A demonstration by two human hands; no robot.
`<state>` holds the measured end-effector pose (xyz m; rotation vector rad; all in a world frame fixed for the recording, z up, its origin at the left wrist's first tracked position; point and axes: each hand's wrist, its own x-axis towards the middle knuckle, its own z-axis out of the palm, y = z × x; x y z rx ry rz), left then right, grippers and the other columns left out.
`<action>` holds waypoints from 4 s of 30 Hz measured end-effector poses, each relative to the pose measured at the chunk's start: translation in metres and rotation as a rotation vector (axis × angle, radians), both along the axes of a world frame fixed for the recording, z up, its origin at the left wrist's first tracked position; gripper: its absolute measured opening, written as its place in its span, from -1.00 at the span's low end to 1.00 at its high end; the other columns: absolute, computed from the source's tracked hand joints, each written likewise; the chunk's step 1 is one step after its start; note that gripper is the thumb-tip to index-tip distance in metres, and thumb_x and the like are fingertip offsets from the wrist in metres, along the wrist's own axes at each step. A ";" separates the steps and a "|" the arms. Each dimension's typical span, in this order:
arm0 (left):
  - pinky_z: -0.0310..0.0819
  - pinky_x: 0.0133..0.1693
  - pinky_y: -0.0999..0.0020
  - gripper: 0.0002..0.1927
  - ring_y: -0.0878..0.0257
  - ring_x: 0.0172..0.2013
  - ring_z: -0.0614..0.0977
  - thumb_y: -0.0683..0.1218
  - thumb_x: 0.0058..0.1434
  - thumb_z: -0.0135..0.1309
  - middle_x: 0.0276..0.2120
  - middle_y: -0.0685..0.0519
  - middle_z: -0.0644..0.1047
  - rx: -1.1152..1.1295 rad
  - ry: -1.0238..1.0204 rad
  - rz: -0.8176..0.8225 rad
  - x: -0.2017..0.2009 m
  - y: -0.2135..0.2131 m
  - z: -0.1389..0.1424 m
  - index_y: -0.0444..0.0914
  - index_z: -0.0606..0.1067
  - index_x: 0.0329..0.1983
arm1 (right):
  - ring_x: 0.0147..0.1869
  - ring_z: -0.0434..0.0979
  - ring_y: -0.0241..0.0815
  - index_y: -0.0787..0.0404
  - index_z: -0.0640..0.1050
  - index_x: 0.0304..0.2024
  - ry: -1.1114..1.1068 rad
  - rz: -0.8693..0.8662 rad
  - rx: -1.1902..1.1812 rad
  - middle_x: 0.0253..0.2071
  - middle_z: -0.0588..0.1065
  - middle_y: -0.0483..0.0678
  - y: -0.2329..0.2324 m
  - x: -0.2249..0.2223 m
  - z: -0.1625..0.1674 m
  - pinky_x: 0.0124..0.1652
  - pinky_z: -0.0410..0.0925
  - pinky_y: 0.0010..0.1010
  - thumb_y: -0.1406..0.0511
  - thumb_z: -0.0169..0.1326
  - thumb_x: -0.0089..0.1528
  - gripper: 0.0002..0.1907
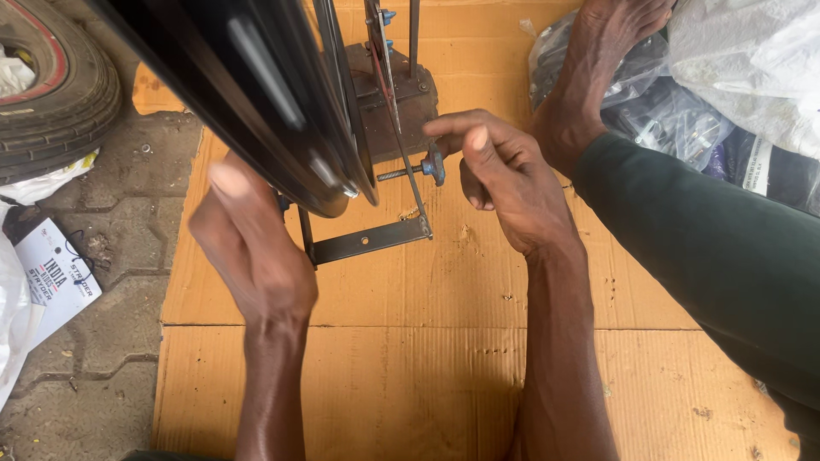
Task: The person uses a spoke wrench to tighten the nipples on a bicycle wheel mounted on a truing stand. They repeatedly rotate the wheel and adjust individual spokes to true the rim.
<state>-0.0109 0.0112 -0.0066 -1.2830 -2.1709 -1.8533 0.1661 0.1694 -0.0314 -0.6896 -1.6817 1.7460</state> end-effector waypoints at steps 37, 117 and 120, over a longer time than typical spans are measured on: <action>0.21 0.08 0.24 -0.64 0.26 -0.19 0.55 0.15 0.47 0.03 -0.30 0.08 0.56 0.072 0.488 -0.081 0.017 -0.012 0.011 -0.23 0.58 -0.09 | -0.60 0.29 -0.41 0.33 0.63 -0.10 -0.230 -0.151 0.004 -0.35 0.57 0.00 0.005 -0.010 -0.014 -0.60 0.16 -0.57 -0.31 -0.29 0.27 -0.11; 0.32 -0.02 0.29 -0.94 0.20 -0.18 0.61 -0.19 0.48 0.11 -0.23 -0.01 0.62 0.059 0.302 -0.155 0.029 -0.006 0.014 -0.28 0.56 -0.07 | -0.07 0.51 -0.12 0.42 0.38 0.04 0.510 -0.539 -0.851 -0.14 0.42 0.09 0.032 -0.002 -0.071 0.03 0.50 -0.29 0.55 0.06 0.21 -0.66; 0.32 -0.02 0.28 -0.93 0.16 -0.18 0.60 -0.19 0.44 0.12 -0.20 -0.04 0.61 0.029 0.317 -0.151 0.029 -0.005 0.014 -0.30 0.55 -0.09 | -0.09 0.53 -0.12 0.38 0.35 0.08 0.483 -0.450 -0.771 -0.13 0.43 0.09 0.034 -0.003 -0.071 -0.01 0.47 -0.34 0.60 0.06 0.19 -0.60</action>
